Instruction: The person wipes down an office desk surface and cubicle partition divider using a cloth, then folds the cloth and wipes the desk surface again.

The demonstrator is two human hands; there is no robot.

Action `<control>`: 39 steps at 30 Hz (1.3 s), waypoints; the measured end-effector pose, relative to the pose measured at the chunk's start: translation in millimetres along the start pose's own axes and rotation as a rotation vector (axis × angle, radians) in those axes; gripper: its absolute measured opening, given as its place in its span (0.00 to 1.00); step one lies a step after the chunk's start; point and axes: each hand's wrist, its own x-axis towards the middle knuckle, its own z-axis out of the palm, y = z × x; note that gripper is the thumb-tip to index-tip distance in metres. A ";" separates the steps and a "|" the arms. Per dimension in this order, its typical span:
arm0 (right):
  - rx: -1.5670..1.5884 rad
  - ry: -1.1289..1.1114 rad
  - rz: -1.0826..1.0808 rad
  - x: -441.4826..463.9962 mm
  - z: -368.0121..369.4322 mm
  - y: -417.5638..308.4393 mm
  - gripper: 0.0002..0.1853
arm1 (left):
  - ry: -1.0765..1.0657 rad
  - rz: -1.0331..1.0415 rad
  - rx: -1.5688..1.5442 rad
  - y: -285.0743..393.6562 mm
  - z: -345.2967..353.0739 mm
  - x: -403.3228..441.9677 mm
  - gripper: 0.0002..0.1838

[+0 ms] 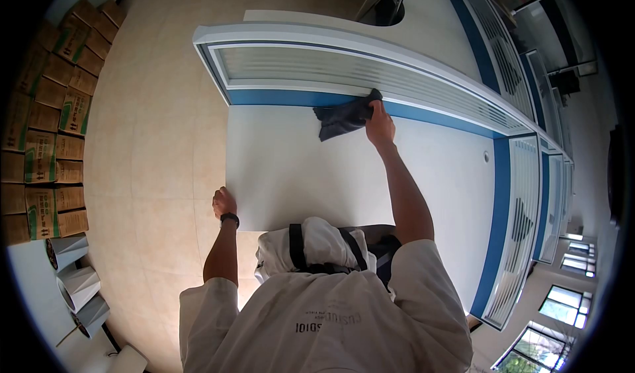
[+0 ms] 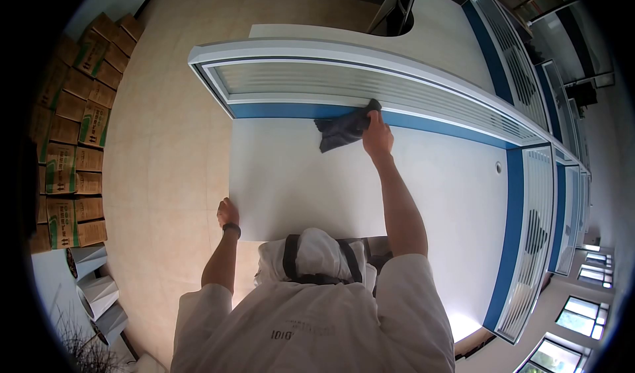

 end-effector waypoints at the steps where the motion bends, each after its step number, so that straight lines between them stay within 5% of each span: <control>1: -0.003 0.000 0.030 1.3 -3.1 7.9 0.21 | 0.001 0.000 0.004 -0.3 0.6 0.2 0.29; 15: -0.007 0.034 0.143 17.8 -3.0 32.1 0.20 | 0.000 0.016 -0.016 -2.7 1.5 0.2 0.29; 28: 0.037 -0.045 -0.133 -5.9 27.8 -92.0 0.18 | 0.018 -0.002 0.018 -1.7 2.4 0.9 0.29; 39: 0.016 -0.138 -0.086 -5.9 -0.5 -64.1 0.17 | 0.006 0.051 -0.039 -13.9 15.2 14.7 0.29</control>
